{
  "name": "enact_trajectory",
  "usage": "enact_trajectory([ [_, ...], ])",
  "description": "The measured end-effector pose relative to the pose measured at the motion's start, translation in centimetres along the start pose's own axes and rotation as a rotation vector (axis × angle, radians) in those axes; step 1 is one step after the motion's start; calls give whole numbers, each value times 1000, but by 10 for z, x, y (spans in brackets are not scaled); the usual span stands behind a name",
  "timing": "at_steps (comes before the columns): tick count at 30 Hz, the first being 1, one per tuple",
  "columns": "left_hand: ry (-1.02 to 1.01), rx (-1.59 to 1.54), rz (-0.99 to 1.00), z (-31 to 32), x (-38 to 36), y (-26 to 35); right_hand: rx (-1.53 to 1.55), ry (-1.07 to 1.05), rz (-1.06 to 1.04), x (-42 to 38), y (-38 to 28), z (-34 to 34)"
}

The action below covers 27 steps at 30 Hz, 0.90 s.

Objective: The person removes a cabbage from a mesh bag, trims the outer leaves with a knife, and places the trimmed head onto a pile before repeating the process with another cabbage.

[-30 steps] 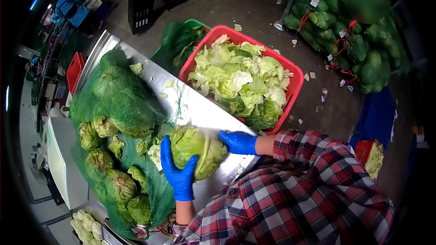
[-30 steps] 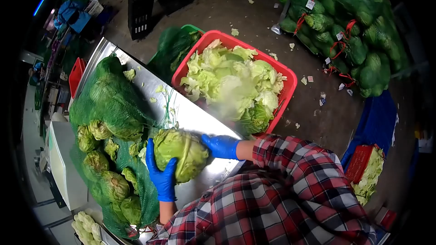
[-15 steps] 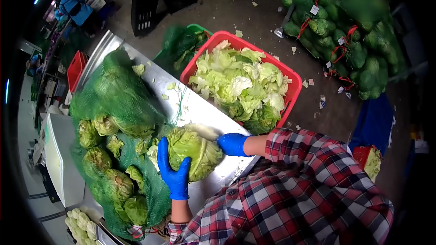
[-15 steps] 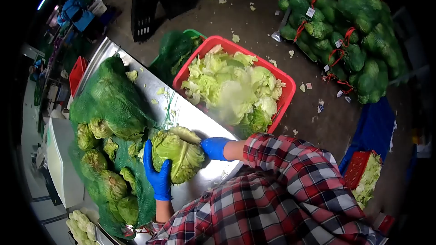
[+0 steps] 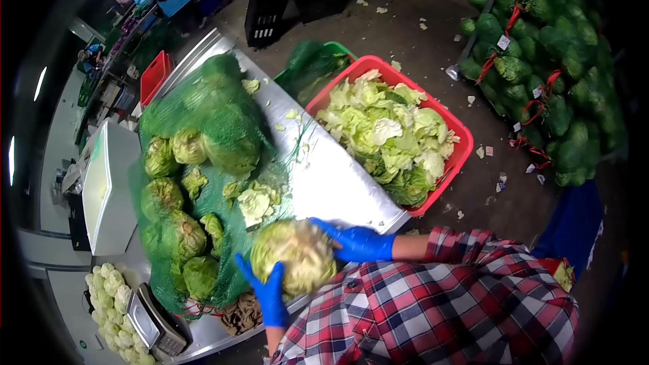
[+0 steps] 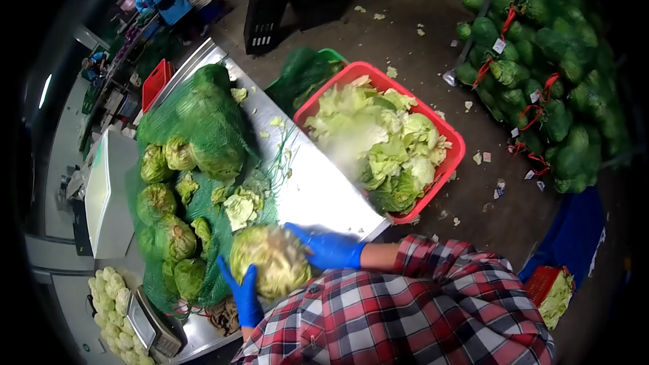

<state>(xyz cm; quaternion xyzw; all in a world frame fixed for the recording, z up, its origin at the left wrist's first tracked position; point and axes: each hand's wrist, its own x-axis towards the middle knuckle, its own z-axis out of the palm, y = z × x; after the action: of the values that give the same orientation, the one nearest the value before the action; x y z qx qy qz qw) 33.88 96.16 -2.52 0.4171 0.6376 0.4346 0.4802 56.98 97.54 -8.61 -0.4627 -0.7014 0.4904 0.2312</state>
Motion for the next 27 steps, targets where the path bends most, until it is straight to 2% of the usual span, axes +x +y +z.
enact_trajectory([
  [1, 7, -187, -135, -10, 0, -8, 44, -128, 80, -3, -21, -12],
  [3, -84, -225, -149, -19, -5, -19, 80, -153, 5, -2, -12, -10],
  [4, -55, -264, -143, -15, -7, -20, 54, -93, -48, -1, -6, -8],
  [7, -117, -268, -80, 3, -1, -10, 67, -165, 41, -5, -18, -35],
  [10, -112, -235, -81, 29, 24, -25, -113, 128, -115, -9, 1, -52],
  [11, -134, -270, -46, 53, 26, -6, -115, 73, -19, -10, 0, -70],
  [12, -179, -227, 16, 67, 39, -6, -179, 147, -53, -10, 9, -79],
  [13, -221, -186, 81, 78, 54, -8, -107, 168, -13, -10, 14, -89],
  [15, -322, -171, 115, 91, 73, -1, -129, 187, 106, -5, 27, -102],
  [17, -337, -177, 92, 104, 78, 13, -79, 182, 135, -2, 34, -112],
  [18, -339, -163, 77, 106, 80, 18, -10, 340, -19, 7, 56, -105],
  [20, -338, -122, 64, 100, 84, 16, 231, 438, 166, 12, 90, -103],
  [22, -386, -128, 85, 86, 85, 8, 580, 483, 500, 13, 108, -129],
  [23, -406, -132, 96, 78, 84, 5, 776, 595, 499, 13, 136, -133],
  [25, -446, -111, 40, 68, 76, 15, 811, 645, 396, 15, 176, -159],
  [27, -319, -113, 47, 67, 69, 8, 732, 709, 554, 22, 160, -178],
])
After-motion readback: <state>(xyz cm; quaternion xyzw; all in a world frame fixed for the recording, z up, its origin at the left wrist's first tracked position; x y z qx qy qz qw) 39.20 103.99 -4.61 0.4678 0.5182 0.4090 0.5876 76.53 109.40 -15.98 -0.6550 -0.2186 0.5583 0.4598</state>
